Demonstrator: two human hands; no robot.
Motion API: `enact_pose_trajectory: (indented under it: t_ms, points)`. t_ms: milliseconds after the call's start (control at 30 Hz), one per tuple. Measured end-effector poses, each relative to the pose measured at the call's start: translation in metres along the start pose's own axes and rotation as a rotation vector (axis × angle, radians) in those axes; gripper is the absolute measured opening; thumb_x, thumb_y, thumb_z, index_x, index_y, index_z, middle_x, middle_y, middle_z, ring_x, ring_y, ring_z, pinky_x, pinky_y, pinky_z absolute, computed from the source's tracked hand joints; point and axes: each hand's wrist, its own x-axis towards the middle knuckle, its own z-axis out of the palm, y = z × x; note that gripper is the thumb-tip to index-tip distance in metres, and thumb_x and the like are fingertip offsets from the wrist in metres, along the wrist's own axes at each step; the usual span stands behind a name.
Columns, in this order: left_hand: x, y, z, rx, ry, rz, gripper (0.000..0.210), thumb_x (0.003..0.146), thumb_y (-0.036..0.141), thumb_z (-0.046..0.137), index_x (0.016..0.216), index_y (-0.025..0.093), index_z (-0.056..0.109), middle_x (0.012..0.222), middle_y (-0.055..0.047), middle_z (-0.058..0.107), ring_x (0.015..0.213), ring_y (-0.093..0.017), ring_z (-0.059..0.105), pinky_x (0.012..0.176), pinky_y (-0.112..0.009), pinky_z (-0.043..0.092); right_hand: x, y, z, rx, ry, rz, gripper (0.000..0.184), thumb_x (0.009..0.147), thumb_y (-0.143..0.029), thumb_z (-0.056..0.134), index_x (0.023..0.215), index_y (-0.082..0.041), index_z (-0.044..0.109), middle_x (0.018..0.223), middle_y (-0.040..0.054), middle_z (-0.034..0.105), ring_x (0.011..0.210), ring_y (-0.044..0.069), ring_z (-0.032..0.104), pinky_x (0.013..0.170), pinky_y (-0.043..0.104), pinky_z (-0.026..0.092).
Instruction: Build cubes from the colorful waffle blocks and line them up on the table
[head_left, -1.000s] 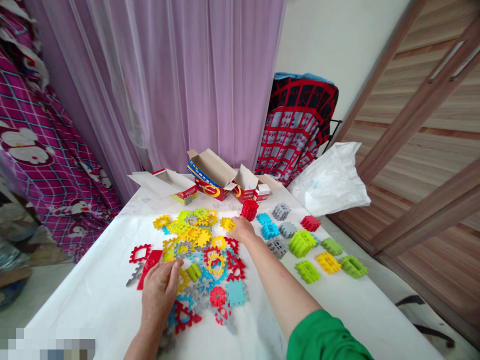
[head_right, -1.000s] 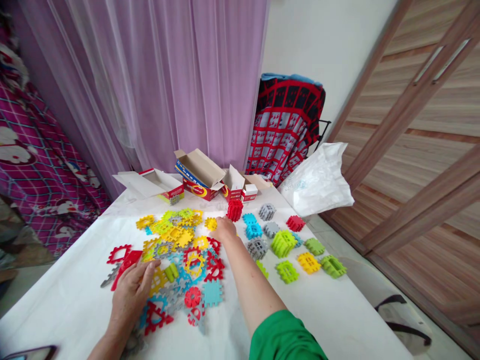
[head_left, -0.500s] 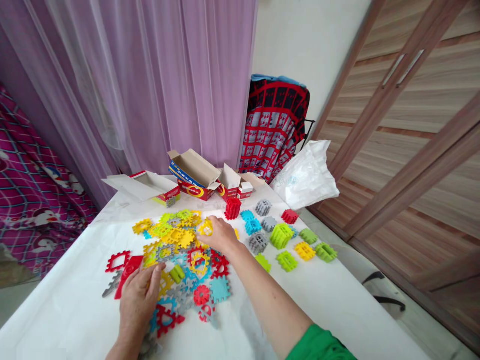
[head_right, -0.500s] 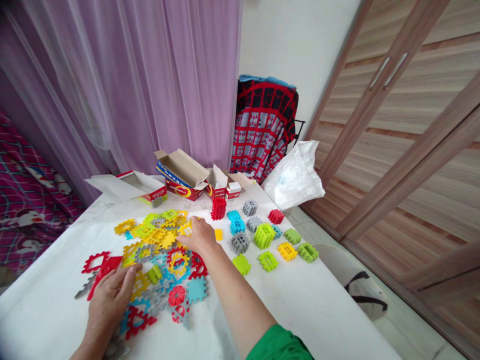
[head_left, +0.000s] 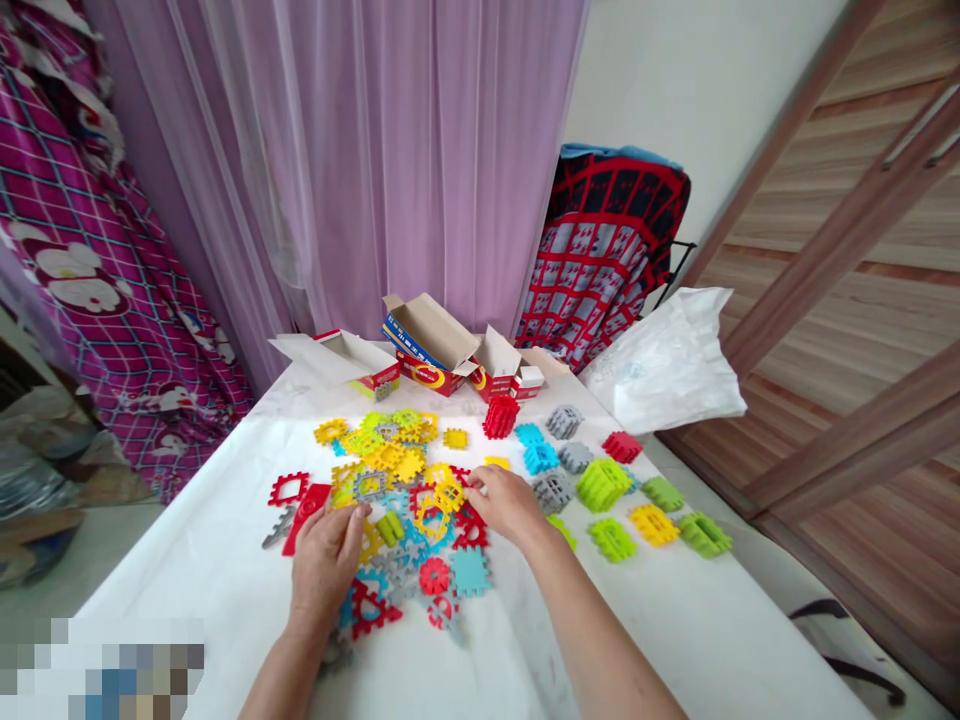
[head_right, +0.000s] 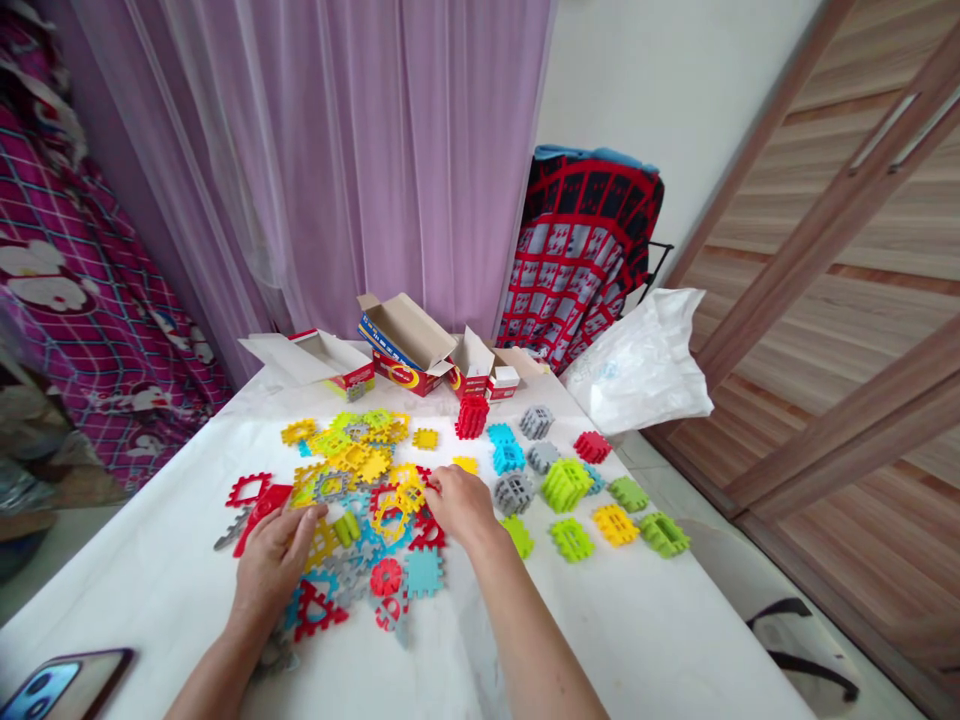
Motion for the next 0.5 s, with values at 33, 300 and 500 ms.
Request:
enact_pose_trajectory:
  t_ms: [33,300,500]
  points:
    - [0.000,0.000,0.000,-0.001,-0.003,0.001,0.044,0.091,0.048,0.038,0.079,0.026,0.074,0.086,-0.002,0.078,0.085,-0.022,0.070,0.093,-0.037,0.048,0.000,0.001,0.001,0.016,-0.004,-0.057,0.021,0.085,-0.032,0.060,0.103,-0.025,0.069,0.111,0.0030,0.070,0.104,0.018,0.063,0.085,0.024,0.041]
    - [-0.001,0.000,0.000,-0.015,-0.018,-0.006,0.042,0.092,0.046,0.039,0.087,0.026,0.076,0.086,-0.002,0.078,0.083,-0.020,0.070,0.094,-0.037,0.046,0.002,-0.005,0.023,0.017,-0.045,-0.078,0.037,0.077,-0.030,0.066,0.113,-0.022,0.063,0.116,0.0058,0.067,0.111,0.021,0.059,0.091,0.027,0.041]
    - [-0.001,-0.002,0.001,-0.008,-0.026,0.004,0.042,0.093,0.045,0.039,0.086,0.026,0.075,0.087,-0.002,0.078,0.083,-0.021,0.071,0.095,-0.038,0.046,-0.002,-0.009,0.023,0.090,0.069,-0.031,0.045,0.075,-0.030,0.068,0.118,-0.021,0.057,0.116,0.0060,0.063,0.108,0.021,0.059,0.089,0.028,0.043]
